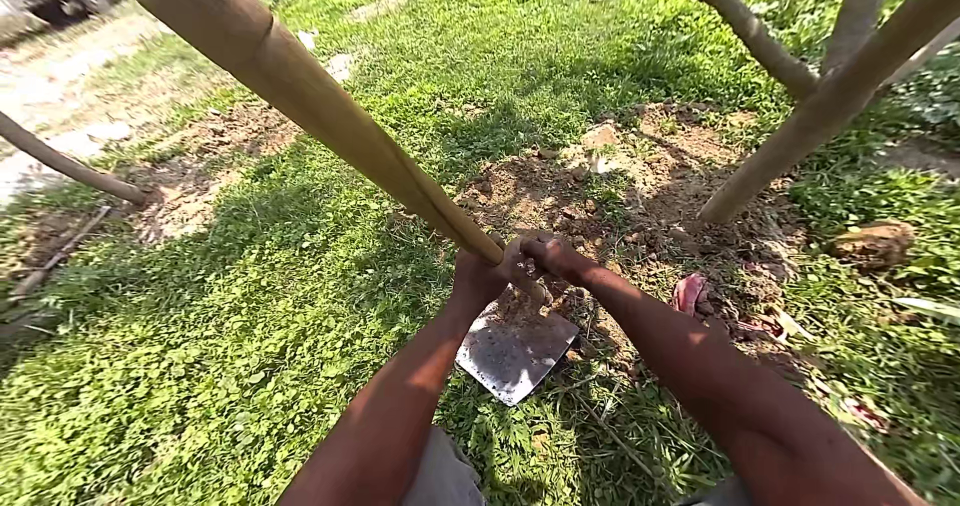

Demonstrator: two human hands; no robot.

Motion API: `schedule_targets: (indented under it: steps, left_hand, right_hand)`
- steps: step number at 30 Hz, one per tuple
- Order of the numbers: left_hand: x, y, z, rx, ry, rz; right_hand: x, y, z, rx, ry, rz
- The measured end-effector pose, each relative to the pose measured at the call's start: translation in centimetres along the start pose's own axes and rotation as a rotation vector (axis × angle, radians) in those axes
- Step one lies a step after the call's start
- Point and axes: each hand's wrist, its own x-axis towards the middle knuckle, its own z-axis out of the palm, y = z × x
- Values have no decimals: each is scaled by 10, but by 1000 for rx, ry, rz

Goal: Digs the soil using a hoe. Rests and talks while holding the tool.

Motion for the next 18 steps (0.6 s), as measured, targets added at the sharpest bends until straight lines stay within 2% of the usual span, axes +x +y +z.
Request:
schedule_targets:
  steps: [3,6,9,11,13,15,18]
  left_hand:
    - [-2,-2,2,-20,6,27]
    - [0,3,3,-30,-11,0]
    - [1,7,10,-68,23,3]
    - [0,8,13,-84,23,8]
    - [-3,6,15,-93,37,55]
    - [-6,0,12,-39,57,77]
    - [-5,-3,1,54,51,-49]
  right_hand:
    - [0,-9,-20,159,208,60]
    - [2,-13,-40,330,381,-45]
    - [4,-3,-36,263,461,-137]
    - [3,12,-12,88,358,-197]
    - [-4,19,20,-50,150,-190]
    - [-6,16,32,-56,43,-147]
    - [10,20,31,24,31,-125]
